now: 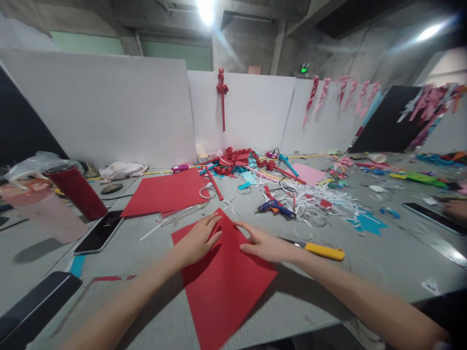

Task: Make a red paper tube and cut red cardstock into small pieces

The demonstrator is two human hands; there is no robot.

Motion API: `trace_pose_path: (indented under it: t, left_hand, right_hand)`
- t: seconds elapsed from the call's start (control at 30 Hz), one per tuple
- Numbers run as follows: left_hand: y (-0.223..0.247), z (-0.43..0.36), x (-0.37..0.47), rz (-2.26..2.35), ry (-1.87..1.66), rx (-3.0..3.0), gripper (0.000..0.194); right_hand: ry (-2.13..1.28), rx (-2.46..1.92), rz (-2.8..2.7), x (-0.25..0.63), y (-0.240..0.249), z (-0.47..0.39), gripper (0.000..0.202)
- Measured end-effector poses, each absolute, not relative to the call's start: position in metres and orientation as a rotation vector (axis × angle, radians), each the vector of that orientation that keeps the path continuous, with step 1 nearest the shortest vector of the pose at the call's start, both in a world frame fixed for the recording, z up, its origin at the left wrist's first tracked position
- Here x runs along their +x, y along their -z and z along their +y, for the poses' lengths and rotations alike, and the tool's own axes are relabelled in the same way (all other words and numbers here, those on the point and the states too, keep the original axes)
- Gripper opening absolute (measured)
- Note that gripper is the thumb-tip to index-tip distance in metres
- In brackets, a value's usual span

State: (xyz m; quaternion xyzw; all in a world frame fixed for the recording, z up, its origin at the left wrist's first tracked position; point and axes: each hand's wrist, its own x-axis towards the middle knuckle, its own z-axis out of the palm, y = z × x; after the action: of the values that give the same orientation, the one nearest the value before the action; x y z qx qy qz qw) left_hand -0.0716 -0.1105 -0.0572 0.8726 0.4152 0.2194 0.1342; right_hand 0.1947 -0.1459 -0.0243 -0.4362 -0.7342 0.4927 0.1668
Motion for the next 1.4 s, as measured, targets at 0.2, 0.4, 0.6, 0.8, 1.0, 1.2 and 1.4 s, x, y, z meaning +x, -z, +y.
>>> trace_pose_path:
  t: [0.2,0.4,0.6,0.8,1.0,1.2,1.4]
  left_hand:
    - [0.083,-0.108,-0.081,1.117,-0.401,2.576,0.066]
    - [0.077,-0.088,-0.115,0.827,-0.174,2.490,0.080]
    - [0.059,-0.081,-0.136,0.727,-0.132,2.365,0.088]
    - [0.057,-0.083,-0.133,0.771,-0.120,2.332,0.091]
    - [0.059,-0.083,-0.132,0.803,-0.160,2.325,0.091]
    - [0.065,-0.084,-0.128,0.810,-0.233,2.348,0.088]
    - [0.062,-0.087,-0.124,0.811,-0.212,2.349,0.088]
  right_hand:
    - [-1.305,-1.200,-2.066,0.186,0.017,-0.205,0.075]
    - [-0.984,-1.238,-2.279,0.190,0.037,-0.221,0.077]
    - [-0.635,-1.158,-2.713,0.186,0.052,-0.205,0.080]
    - [-0.515,-1.192,-2.739,0.172,0.056,-0.153,0.085]
    - [-0.408,-1.243,-2.698,0.165,0.065,-0.105,0.084]
    - [-0.322,-1.316,-2.715,0.155,0.072,-0.072,0.091]
    - [-0.223,-1.507,-2.652,0.145,0.071,-0.074,0.102]
